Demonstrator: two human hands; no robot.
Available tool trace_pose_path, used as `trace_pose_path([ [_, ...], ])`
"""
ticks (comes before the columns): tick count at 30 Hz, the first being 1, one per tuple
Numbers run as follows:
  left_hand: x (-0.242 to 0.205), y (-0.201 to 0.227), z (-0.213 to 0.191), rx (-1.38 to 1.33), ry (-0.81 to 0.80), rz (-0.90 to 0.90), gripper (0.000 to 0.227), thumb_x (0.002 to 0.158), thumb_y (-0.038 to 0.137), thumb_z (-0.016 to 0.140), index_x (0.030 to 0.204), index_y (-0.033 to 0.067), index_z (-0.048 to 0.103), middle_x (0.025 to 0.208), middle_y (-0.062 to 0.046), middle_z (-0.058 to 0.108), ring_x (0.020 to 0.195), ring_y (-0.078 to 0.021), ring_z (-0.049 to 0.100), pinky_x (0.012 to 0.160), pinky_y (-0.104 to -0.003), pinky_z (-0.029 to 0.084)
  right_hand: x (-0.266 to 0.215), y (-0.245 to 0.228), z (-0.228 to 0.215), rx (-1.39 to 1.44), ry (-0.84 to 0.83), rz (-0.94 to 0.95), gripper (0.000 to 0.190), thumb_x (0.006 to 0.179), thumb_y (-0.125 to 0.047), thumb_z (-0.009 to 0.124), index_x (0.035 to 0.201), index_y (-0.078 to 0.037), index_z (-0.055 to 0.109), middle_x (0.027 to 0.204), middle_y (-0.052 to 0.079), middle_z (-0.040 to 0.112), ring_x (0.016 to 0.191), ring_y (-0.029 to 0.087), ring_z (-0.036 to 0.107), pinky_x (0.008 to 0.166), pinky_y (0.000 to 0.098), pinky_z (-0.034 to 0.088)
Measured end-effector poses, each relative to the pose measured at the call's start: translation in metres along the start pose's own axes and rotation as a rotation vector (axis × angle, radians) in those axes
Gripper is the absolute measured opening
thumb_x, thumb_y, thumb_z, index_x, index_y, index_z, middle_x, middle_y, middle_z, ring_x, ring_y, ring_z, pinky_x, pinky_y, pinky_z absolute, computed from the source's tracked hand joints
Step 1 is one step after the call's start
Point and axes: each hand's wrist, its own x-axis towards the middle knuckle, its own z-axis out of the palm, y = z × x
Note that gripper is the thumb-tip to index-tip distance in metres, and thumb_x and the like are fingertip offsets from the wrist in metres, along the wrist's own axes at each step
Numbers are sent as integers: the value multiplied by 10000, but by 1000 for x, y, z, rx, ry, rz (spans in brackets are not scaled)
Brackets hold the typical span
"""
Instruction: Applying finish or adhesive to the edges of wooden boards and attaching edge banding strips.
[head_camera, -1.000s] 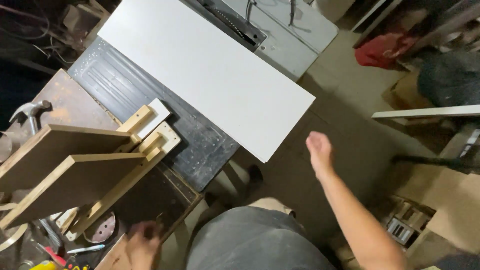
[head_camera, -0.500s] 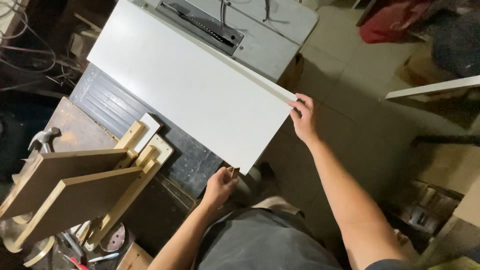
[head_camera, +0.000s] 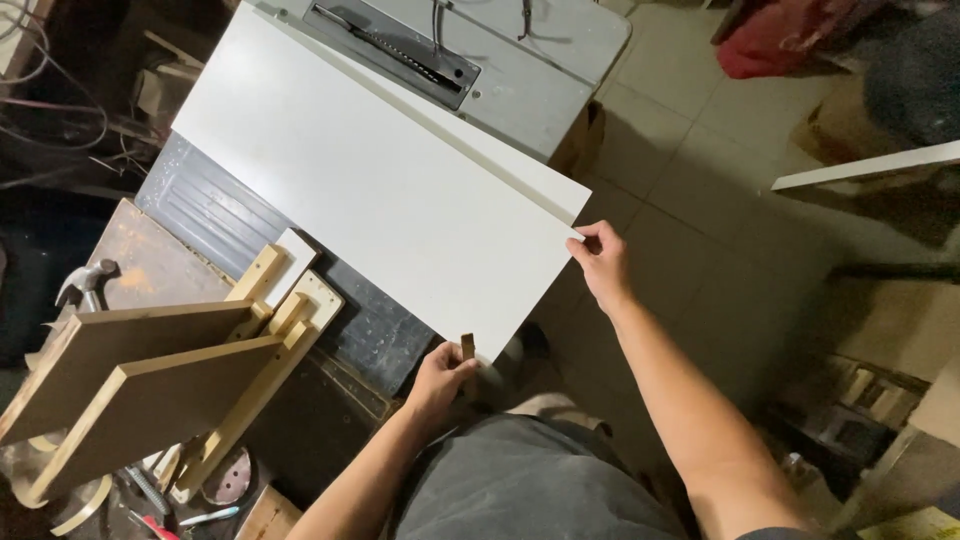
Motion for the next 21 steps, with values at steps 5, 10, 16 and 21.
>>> trace_pose_path([
  [5,3,-15,13,-19,-67,-10,187,856,118,860,867,66,680,708,-25,595,664,-150,571,570,-264,427,-37,61,-13,194,65,32,230,1034,-189,709,1249,-105,712,1139,80,698,1039,154,633,910,303,546],
  [10,-4,-6,7,161,-102,35,188,834,166,887,887,98,720,704,-53,663,661,-187,636,602,-305,482,-89,-13,3,-199,82,-86,854,1038,-384,706,1664,-50,231,1683,310,273,1545,507,269,1258,666,220],
  [16,-9,-8,-21,420,-32,66,220,825,303,897,883,170,732,738,-70,700,739,-242,691,705,-377,528,-120,-14,26,-944,-168,-703,914,1062,-725,156,1680,-65,292,1744,264,208,1598,489,165,1232,708,100],
  [21,-36,-8,-49,407,40,60,178,837,196,874,888,94,737,703,-128,703,687,-275,688,687,-405,532,-189,37,26,-570,-544,-1104,582,1011,-608,405,1350,-186,619,1458,41,569,1367,311,497,1148,562,386],
])
